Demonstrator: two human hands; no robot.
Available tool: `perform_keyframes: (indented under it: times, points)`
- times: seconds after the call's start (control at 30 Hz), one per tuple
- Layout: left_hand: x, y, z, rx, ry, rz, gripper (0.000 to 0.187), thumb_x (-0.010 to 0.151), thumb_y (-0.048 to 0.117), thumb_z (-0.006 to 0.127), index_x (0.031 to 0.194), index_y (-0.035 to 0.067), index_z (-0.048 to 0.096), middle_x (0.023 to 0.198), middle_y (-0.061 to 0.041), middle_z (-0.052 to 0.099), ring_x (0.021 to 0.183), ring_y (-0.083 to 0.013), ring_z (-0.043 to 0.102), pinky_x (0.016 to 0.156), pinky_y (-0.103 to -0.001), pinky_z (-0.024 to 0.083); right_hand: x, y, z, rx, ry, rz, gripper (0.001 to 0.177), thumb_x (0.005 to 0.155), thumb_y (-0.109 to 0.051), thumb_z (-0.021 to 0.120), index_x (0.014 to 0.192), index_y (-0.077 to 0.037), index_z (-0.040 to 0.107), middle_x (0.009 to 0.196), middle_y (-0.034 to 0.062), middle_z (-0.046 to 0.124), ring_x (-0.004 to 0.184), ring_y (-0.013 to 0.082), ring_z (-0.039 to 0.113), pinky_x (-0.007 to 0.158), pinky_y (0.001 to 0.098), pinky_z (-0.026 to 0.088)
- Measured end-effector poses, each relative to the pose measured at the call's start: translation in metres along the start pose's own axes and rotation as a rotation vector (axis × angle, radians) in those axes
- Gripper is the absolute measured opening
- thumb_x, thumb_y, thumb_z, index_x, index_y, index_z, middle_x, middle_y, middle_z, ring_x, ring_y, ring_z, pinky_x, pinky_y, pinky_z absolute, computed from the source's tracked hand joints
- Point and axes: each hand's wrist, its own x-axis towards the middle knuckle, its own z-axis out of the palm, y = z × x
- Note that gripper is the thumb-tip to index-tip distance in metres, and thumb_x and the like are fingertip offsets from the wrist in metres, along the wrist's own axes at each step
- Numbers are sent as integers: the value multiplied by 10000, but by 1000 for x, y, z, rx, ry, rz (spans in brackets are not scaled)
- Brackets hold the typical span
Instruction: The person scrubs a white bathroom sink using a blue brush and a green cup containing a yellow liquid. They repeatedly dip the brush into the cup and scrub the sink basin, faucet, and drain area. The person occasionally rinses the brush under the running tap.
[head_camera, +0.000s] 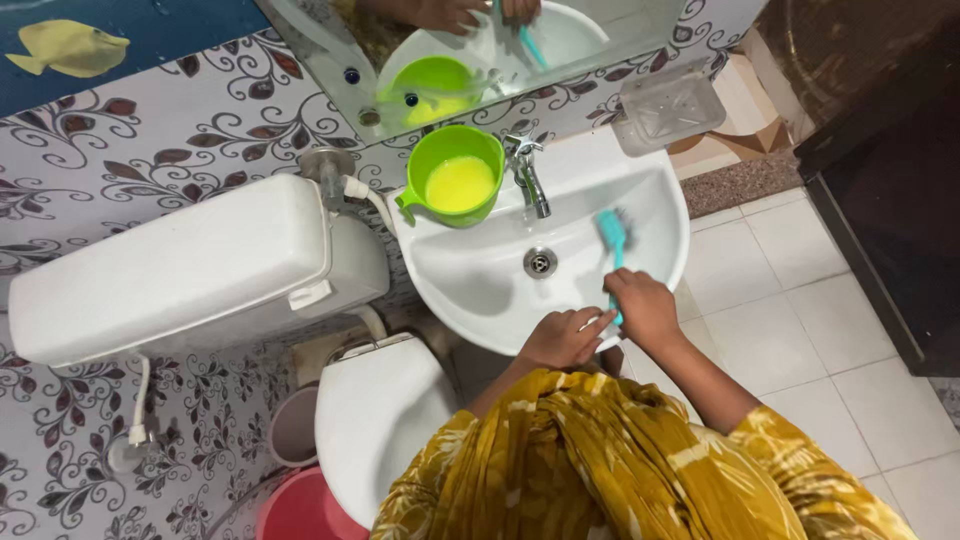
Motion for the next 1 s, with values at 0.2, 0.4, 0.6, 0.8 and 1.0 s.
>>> perform_keyframes:
  times: [0.2, 0.4, 0.6, 0.8, 1.0]
  points:
    - [-7, -5, 5, -21, 36, -77, 353, 941, 201, 711, 1234, 38, 599, 1301, -148, 582, 865, -303, 679, 730, -421, 536, 16, -5, 39, 374, 89, -188, 467, 686, 3, 680, 1141, -75, 612, 1087, 97, 676, 1038, 348, 642, 837, 438, 536]
    - [-2, -1, 4, 15, -53, -64, 489, 879, 210, 717, 1310, -1, 621, 1295, -165, 584, 833, -316, 656, 724, -436, 531, 10, 9, 23, -10, 171, -118, 358, 664, -45, 714, 1002, -102, 609, 1066, 80, 674, 1099, 357, 630, 862, 464, 520]
    - [-9, -3, 6, -23, 51, -102, 422, 944, 244, 699, 1296, 35, 597, 1335, -138, 564, 892, -304, 669, 785, -417, 531, 18, -4, 39, 336, 82, -182, 458, 728, 41, 647, 1168, -76, 595, 1125, 91, 659, 1094, 351, 632, 862, 455, 535]
    - [-2, 7, -4, 6, 2, -84, 487, 943, 238, 684, 1351, -8, 580, 1345, -163, 568, 828, -308, 647, 730, -416, 512, 12, -4, 22, 96, 257, -148, 432, 662, -1, 670, 1087, -71, 636, 1134, 111, 669, 1118, 382, 615, 836, 473, 527]
    - [-5, 7, -3, -8, 51, -102, 385, 951, 229, 688, 1281, 47, 607, 1319, -144, 587, 941, -294, 649, 790, -421, 522, 8, -6, 33, 175, 101, -57, 367, 760, 12, 634, 1115, -79, 657, 1161, 115, 663, 1127, 362, 631, 880, 447, 543]
